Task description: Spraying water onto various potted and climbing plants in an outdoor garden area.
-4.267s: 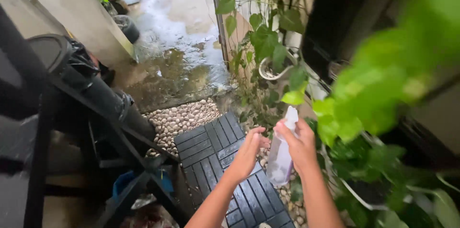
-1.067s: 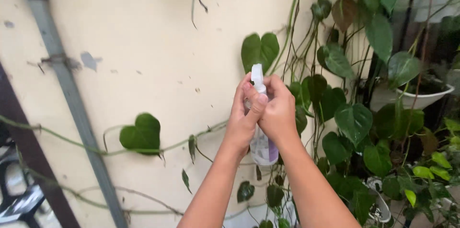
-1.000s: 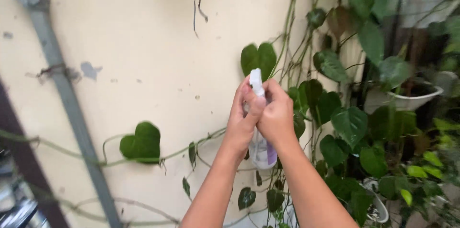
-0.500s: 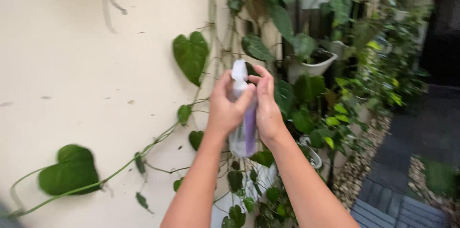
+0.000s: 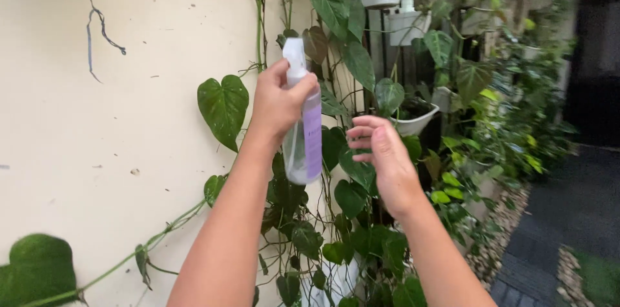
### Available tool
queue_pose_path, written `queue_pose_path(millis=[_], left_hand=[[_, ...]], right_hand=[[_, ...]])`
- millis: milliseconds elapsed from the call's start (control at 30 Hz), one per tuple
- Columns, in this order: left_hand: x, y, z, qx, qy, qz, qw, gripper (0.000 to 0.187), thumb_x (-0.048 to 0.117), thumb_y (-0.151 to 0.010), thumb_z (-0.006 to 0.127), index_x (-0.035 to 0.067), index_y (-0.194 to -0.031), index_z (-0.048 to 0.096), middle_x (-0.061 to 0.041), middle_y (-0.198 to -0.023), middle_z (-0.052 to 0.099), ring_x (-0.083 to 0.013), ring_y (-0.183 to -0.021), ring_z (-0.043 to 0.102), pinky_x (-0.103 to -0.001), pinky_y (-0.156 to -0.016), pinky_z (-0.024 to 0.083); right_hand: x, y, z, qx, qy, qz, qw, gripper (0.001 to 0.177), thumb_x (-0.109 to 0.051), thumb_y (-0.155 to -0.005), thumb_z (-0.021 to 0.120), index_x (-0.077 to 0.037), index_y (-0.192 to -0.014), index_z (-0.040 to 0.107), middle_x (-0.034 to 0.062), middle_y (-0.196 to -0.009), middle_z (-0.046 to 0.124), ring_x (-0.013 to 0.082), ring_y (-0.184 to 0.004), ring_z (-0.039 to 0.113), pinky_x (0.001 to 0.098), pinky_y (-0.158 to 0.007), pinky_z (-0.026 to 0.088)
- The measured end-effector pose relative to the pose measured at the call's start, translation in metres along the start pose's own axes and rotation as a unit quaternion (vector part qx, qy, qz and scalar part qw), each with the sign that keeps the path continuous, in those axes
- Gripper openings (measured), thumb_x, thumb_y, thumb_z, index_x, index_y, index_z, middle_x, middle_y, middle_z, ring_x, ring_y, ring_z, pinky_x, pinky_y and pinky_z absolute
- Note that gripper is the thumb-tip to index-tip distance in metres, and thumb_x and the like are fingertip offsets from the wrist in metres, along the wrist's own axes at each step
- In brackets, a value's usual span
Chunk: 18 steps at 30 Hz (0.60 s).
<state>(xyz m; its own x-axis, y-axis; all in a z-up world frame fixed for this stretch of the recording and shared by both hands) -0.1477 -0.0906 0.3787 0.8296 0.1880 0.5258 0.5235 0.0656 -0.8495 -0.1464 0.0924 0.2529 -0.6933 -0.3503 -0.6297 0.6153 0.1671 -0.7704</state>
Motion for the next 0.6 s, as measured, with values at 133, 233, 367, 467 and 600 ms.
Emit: queue_pose_path(millis=[133, 233, 367, 467, 600], left_hand=[[0.008, -0.01, 0.01, 0.014, 0.015, 0.007, 1.0, 0.015, 0.009, -0.084, 0.071, 0.006, -0.098, 0.065, -0.004, -0.084, 0.07, -0.0124, -0.074, 0.069, -0.028, -0.068, 0.056], [0.005, -0.031, 0.021, 0.042, 0.013, 0.014, 0.999, 0.015, 0.011, -0.084, 0.07, 0.006, -0.097, 0.064, -0.005, -0.082, 0.071, -0.0145, -0.072, 0.07, -0.03, -0.067, 0.057], [-0.003, -0.051, 0.043, 0.058, -0.062, 0.003, 0.996, 0.017, 0.014, -0.085, 0.07, 0.006, -0.1, 0.069, -0.005, -0.084, 0.072, -0.0136, -0.073, 0.069, -0.031, -0.067, 0.056], [-0.004, -0.059, 0.062, 0.045, -0.1, -0.016, 0.994, 0.019, 0.015, -0.083, 0.071, 0.006, -0.099, 0.069, -0.004, -0.085, 0.072, -0.0123, -0.075, 0.071, -0.03, -0.068, 0.059], [-0.015, -0.07, 0.086, 0.006, -0.125, -0.032, 0.992, 0.023, 0.02, -0.08, 0.073, 0.005, -0.096, 0.069, -0.003, -0.084, 0.072, -0.0116, -0.075, 0.07, -0.029, -0.069, 0.058]], right_hand=[[0.005, -0.018, -0.031, -0.021, -0.055, -0.028, 0.998, 0.038, -0.033, -0.107, 0.045, -0.004, -0.126, 0.06, 0.0082, -0.112, 0.066, 0.0175, -0.099, 0.062, 0.0329, -0.088, 0.051], [0.007, -0.027, -0.051, -0.078, -0.065, -0.035, 0.994, 0.028, -0.023, -0.107, 0.052, 0.001, -0.112, 0.066, 0.0084, -0.097, 0.069, 0.0178, -0.086, 0.066, 0.0327, -0.08, 0.055], [0.013, -0.033, -0.088, -0.115, -0.139, -0.025, 0.983, 0.026, -0.02, -0.106, 0.055, 0.003, -0.107, 0.067, 0.0106, -0.093, 0.07, 0.0193, -0.084, 0.067, 0.0343, -0.079, 0.055], [0.03, -0.044, -0.119, -0.11, -0.182, -0.031, 0.977, 0.025, -0.019, -0.105, 0.055, 0.003, -0.104, 0.067, 0.0105, -0.093, 0.069, 0.02, -0.083, 0.067, 0.0356, -0.078, 0.056], [0.08, -0.071, -0.162, -0.018, -0.171, 0.02, 0.985, 0.023, -0.017, -0.103, 0.057, 0.003, -0.098, 0.067, 0.0109, -0.088, 0.069, 0.0203, -0.078, 0.066, 0.0357, -0.072, 0.055]])
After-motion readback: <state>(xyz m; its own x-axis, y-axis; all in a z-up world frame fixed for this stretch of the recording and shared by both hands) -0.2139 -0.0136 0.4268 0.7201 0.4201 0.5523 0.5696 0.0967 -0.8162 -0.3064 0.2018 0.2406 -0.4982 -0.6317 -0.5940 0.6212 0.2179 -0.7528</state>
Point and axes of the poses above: each hand's wrist, its own y-axis away from the middle knuckle, its own z-axis out of the palm, x = y × z, the point moved 10 cm from there along -y, towards the middle knuckle
